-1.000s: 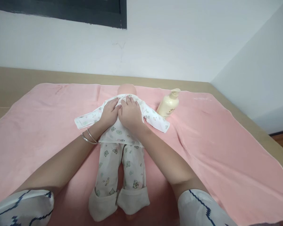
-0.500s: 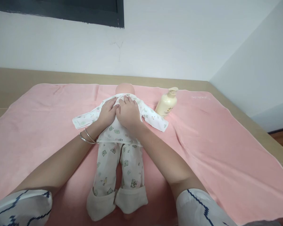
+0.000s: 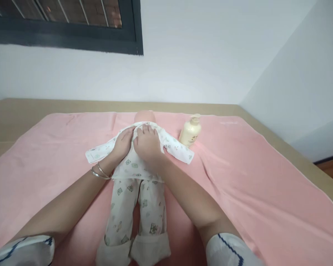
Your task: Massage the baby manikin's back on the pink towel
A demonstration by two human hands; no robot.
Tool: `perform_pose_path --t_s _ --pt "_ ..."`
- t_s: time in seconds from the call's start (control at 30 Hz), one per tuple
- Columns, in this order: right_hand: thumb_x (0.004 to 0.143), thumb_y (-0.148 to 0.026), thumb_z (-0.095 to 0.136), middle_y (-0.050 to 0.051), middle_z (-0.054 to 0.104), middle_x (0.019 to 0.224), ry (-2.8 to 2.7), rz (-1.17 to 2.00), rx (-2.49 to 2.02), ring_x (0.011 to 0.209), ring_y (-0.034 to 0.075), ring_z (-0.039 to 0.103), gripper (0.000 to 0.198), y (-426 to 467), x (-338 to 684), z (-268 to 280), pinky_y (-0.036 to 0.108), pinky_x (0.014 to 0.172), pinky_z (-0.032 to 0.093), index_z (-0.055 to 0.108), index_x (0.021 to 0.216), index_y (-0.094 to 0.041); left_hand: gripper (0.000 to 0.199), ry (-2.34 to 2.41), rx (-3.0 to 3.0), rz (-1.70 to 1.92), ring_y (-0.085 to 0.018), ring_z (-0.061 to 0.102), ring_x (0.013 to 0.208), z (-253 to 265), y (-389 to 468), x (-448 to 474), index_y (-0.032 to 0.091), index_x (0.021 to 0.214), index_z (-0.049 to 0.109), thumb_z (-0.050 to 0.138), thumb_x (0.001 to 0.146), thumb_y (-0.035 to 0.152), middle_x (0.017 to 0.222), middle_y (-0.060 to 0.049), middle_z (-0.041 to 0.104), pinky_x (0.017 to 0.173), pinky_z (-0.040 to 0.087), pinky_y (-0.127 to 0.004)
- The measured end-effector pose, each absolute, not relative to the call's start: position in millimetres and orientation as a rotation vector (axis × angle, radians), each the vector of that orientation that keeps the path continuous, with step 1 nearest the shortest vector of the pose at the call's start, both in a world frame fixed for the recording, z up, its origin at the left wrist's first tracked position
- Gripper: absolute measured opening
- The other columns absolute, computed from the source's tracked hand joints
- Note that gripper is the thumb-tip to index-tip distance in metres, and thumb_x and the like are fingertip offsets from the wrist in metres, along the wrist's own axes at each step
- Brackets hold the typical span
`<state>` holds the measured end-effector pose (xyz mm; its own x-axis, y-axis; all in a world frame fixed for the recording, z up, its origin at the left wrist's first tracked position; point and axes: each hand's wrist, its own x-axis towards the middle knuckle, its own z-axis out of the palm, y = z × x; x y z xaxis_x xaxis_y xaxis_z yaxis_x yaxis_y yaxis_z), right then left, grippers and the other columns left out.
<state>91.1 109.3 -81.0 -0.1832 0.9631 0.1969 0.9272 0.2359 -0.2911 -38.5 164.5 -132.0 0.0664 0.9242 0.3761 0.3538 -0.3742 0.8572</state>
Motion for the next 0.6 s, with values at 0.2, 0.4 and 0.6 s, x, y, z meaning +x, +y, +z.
perform_pose_path --t_s 0.2,0.4,0.6 --pt "0.102 -0.034 0.042 0.013 0.064 0.142 -2.470 0.570 -1.402 0.138 0.034 0.055 0.044 75 109 -15 0.053 0.115 0.045 0.063 0.136 -0.018 0.038 1.151 1.053 1.508 -0.027 0.070 0.117 -94 154 -34 0.016 0.094 0.072 0.045 0.096 0.043 0.112 -0.012 0.077 0.114 0.049 -0.043" --pt "0.101 -0.038 0.044 0.008 0.053 0.157 -2.073 0.729 -1.156 0.150 0.025 0.045 0.051 55 166 35 0.044 0.122 0.042 0.056 0.147 -0.022 0.030 0.838 0.879 1.330 -0.023 0.073 0.106 -50 116 6 0.015 0.094 0.071 0.047 0.098 0.033 0.098 -0.010 0.077 0.103 0.057 -0.037" --pt "0.099 -0.035 0.045 0.015 0.031 0.170 -1.691 0.196 -1.578 0.163 0.032 0.015 0.060 92 222 19 0.059 0.132 0.015 0.047 0.155 -0.013 0.059 0.623 0.748 0.937 -0.028 0.069 0.124 -30 126 73 0.013 0.123 0.066 0.030 0.103 0.056 0.134 -0.021 0.068 0.111 0.055 -0.042"
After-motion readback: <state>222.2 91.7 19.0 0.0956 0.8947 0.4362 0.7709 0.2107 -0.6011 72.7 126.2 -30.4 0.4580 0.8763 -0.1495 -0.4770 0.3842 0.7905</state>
